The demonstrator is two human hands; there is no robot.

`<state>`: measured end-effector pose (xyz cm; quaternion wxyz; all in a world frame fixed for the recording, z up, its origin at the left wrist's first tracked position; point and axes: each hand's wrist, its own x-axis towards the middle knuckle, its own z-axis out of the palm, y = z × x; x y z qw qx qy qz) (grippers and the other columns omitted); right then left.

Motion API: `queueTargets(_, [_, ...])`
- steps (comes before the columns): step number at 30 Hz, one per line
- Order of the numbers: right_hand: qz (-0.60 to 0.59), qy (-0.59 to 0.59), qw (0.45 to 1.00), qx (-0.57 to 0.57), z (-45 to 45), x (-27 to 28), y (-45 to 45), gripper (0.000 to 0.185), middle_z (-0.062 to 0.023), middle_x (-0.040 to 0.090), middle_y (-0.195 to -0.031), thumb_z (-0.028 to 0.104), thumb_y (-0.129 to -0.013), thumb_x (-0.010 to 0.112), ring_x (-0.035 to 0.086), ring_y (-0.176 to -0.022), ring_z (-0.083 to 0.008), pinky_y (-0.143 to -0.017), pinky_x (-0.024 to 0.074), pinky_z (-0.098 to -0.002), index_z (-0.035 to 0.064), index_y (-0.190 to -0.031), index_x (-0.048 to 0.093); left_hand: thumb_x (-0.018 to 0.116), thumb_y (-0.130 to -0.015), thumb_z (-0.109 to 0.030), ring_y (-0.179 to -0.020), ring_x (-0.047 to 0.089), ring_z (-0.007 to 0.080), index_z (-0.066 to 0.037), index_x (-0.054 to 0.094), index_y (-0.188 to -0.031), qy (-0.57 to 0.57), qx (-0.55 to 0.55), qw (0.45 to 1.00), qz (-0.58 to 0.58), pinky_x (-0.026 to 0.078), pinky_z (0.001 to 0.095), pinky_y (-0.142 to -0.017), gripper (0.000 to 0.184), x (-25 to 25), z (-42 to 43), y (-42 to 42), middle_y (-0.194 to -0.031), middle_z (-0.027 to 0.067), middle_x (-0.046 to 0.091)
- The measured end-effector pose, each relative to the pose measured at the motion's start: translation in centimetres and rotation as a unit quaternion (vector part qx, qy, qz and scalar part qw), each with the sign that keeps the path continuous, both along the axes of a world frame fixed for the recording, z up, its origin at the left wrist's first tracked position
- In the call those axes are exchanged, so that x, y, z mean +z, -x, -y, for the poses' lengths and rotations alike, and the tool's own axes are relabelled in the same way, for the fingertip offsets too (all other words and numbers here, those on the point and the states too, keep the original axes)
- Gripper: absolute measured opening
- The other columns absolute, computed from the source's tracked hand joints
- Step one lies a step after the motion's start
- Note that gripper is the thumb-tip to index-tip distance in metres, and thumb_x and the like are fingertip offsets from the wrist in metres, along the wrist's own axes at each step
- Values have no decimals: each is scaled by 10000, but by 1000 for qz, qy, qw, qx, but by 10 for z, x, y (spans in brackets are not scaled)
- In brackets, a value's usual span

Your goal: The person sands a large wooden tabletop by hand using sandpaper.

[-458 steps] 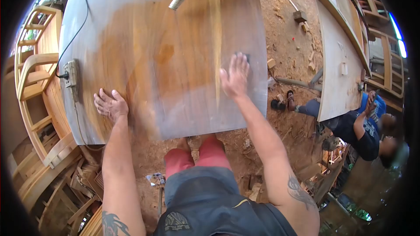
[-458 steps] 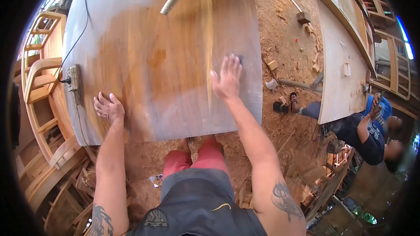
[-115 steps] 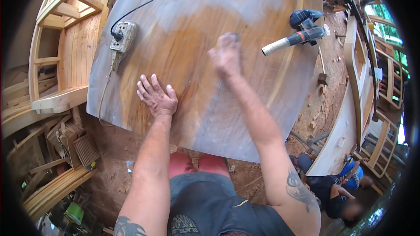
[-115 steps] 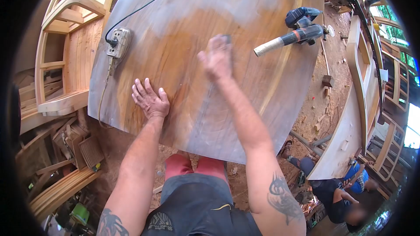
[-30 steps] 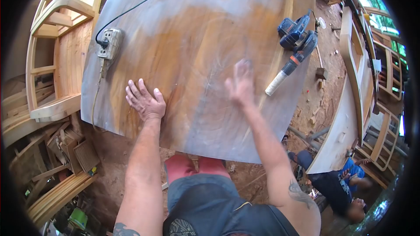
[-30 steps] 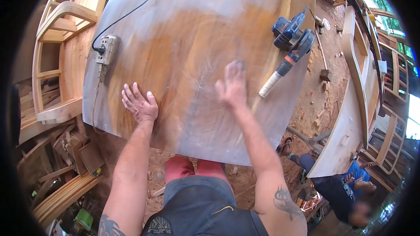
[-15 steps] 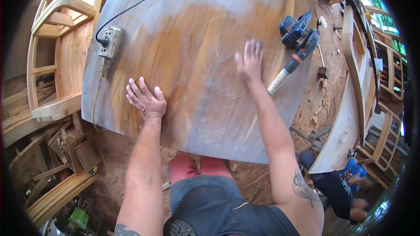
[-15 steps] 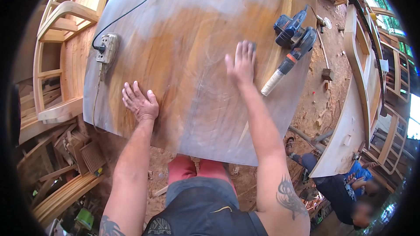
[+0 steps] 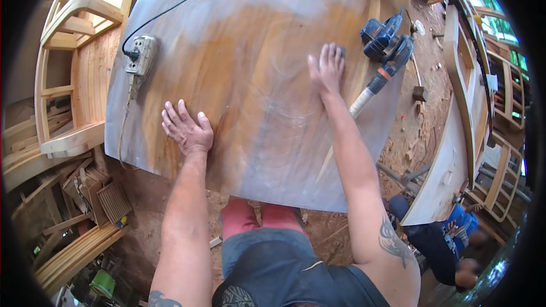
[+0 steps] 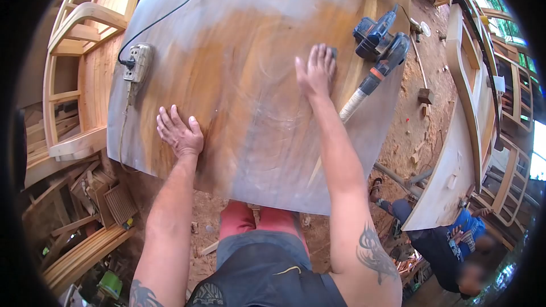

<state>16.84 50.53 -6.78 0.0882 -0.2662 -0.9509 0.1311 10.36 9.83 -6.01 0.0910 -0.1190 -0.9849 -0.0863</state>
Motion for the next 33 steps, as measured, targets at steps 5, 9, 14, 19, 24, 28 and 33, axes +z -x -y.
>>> queueTargets(5, [-3,96,972,215,136,21,-6,857,-299,216,-1732,511,-1028,550,153,-1627,-450,-1317,78,-582,-54,-1632,330,610,-941,-415,-1550,258,489,-109,378,-1587,11,-3,1000,-9,223,655,-1251,751,-3,3,3,-1708,246,255])
queueTargets(9, [25,105,971,215,126,26,-105,860,-283,221,-1737,514,-1030,547,145,-1632,-440,-1322,62,-575,-46,-1640,316,615,-941,-414,-1549,259,489,-111,380,-1588,2,-2,1000,-1,222,658,-1251,752,0,4,2,-1708,240,259])
queueTargets(14, [-24,39,998,45,50,0,-19,906,-297,231,-1727,533,-1033,534,142,-1633,-439,-1324,44,-566,-50,-1660,235,621,-942,-407,-1551,258,489,-113,384,-1591,7,-3,1000,-8,220,658,-1251,752,-3,3,2,-1711,234,259])
queueTargets(19, [0,154,954,256,187,27,-73,903,-276,222,-1737,536,-1019,543,137,-1637,-431,-1327,71,-564,-32,-1661,259,603,-960,-409,-1563,246,471,-117,375,-1605,3,0,1000,-2,203,641,-1260,744,-2,3,1,-1716,221,265])
queueTargets(24, [57,72,988,127,94,29,-129,885,-281,249,-1726,527,-1016,536,156,-1629,-439,-1326,92,-561,-55,-1640,300,596,-968,-410,-1571,238,457,-118,379,-1608,-1,-1,1000,-10,197,632,-1262,736,-3,2,2,-1720,213,266])
queueTargets(28, [-41,65,996,44,72,11,-45,903,-290,236,-1727,530,-1016,538,165,-1619,-455,-1320,104,-580,-71,-1638,277,595,-969,-409,-1574,238,451,-120,375,-1609,8,0,1000,-3,197,624,-1265,735,-2,4,-2,-1724,209,260])
queueTargets(33, [10,179,960,216,198,44,-118,878,-289,243,-1727,507,-1023,542,163,-1624,-448,-1328,96,-555,-68,-1637,290,582,-978,-412,-1579,238,439,-128,362,-1614,23,9,1000,7,197,616,-1270,731,-1,2,0,-1727,199,260])
